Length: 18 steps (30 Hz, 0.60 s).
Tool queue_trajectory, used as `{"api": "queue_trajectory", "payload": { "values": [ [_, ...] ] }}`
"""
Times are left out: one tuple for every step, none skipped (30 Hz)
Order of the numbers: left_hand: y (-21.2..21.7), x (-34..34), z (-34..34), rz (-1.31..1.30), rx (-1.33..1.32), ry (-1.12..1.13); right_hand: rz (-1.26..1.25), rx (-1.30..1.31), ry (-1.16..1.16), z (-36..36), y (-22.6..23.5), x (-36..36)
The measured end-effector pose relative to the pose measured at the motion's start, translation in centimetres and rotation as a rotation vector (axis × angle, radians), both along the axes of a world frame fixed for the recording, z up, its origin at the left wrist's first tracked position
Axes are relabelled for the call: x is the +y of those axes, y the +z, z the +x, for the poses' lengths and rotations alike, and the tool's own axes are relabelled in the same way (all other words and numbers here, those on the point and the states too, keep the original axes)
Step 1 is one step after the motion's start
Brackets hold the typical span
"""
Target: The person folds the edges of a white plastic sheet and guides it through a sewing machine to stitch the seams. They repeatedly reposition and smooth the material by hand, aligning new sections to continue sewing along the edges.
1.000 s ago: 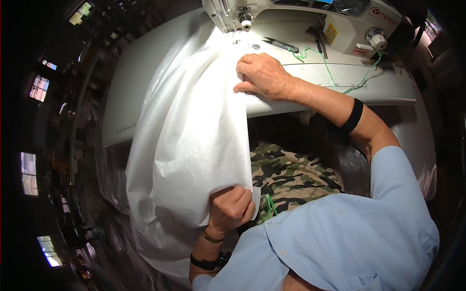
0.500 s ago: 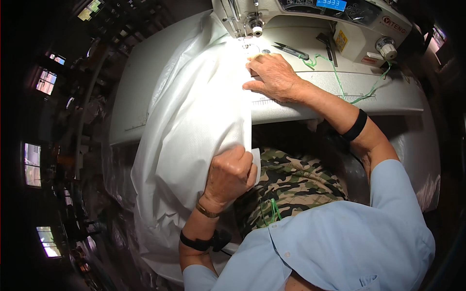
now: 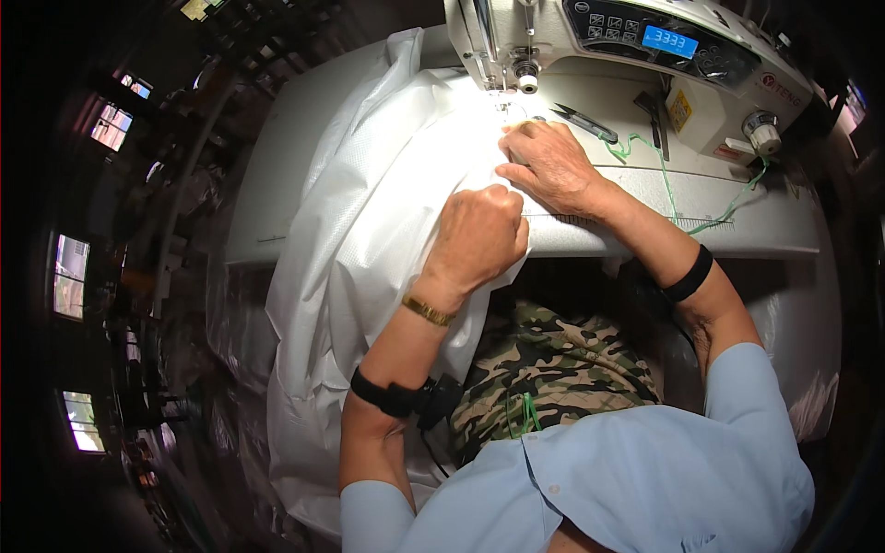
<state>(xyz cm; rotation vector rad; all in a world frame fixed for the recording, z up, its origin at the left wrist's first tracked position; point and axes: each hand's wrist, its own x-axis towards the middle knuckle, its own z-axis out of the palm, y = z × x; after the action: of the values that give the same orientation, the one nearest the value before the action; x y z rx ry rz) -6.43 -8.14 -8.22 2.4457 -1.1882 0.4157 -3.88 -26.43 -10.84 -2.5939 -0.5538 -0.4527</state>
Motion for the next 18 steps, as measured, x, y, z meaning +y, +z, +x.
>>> {"api": "queue_trajectory", "payload": {
  "values": [
    [0.0,-0.5,0.7,0.018,0.002,0.007,0.005,-0.022,0.001,0.1,-0.1,0.1],
    [0.0,-0.9,1.4,0.024,0.002,0.013,0.006,-0.023,0.006,0.2,-0.2,0.1],
    [0.0,-1.4,2.2,0.022,0.001,0.031,0.034,-0.085,-0.001,0.3,-0.3,0.2],
    [0.0,-1.8,2.9,0.005,-0.005,0.040,0.051,-0.109,-0.019,0.4,-0.4,0.2],
    [0.0,-2.0,3.7,0.052,-0.012,0.052,0.062,-0.147,0.001,0.4,-0.4,0.2],
    [0.1,-2.3,4.4,0.058,-0.014,0.064,0.078,-0.155,0.006,0.5,-0.3,0.3],
    [0.1,-2.6,5.0,0.073,-0.016,0.097,0.087,-0.133,0.000,0.5,-0.2,0.3],
    [0.2,-2.8,5.6,0.089,-0.018,0.134,0.099,-0.162,0.024,0.5,-0.2,0.3],
    [0.3,-3.1,6.2,0.087,-0.002,0.159,0.081,-0.097,-0.016,0.5,0.0,0.2],
    [0.4,-3.3,6.6,0.090,-0.001,0.172,0.077,-0.081,-0.032,0.5,0.1,0.2],
    [0.5,-3.4,7.0,0.052,-0.002,0.212,0.108,-0.076,-0.041,0.5,0.2,0.2],
    [0.7,-3.4,7.1,0.030,0.023,0.246,0.089,-0.015,-0.057,0.6,0.2,0.2],
    [0.9,-3.2,7.1,-0.013,0.073,0.264,0.109,-0.050,-0.047,0.7,0.2,0.2],
    [1.1,-2.8,6.6,-0.013,0.070,0.270,0.124,-0.081,-0.025,0.7,0.2,0.2],
    [1.2,-2.4,5.8,-0.094,0.101,0.239,0.113,-0.032,-0.022,0.8,0.1,0.1],
    [1.3,-1.9,4.6,-0.139,0.176,0.224,0.111,-0.043,-0.013,0.8,0.1,0.1],
    [1.2,-1.2,2.8,-0.190,0.127,0.165,0.199,-0.043,-0.025,0.7,0.0,0.0],
    [0.9,-0.6,0.7,-0.262,-0.032,0.132,0.291,-0.020,-0.054,0.4,-0.1,0.0]
  ]
}}
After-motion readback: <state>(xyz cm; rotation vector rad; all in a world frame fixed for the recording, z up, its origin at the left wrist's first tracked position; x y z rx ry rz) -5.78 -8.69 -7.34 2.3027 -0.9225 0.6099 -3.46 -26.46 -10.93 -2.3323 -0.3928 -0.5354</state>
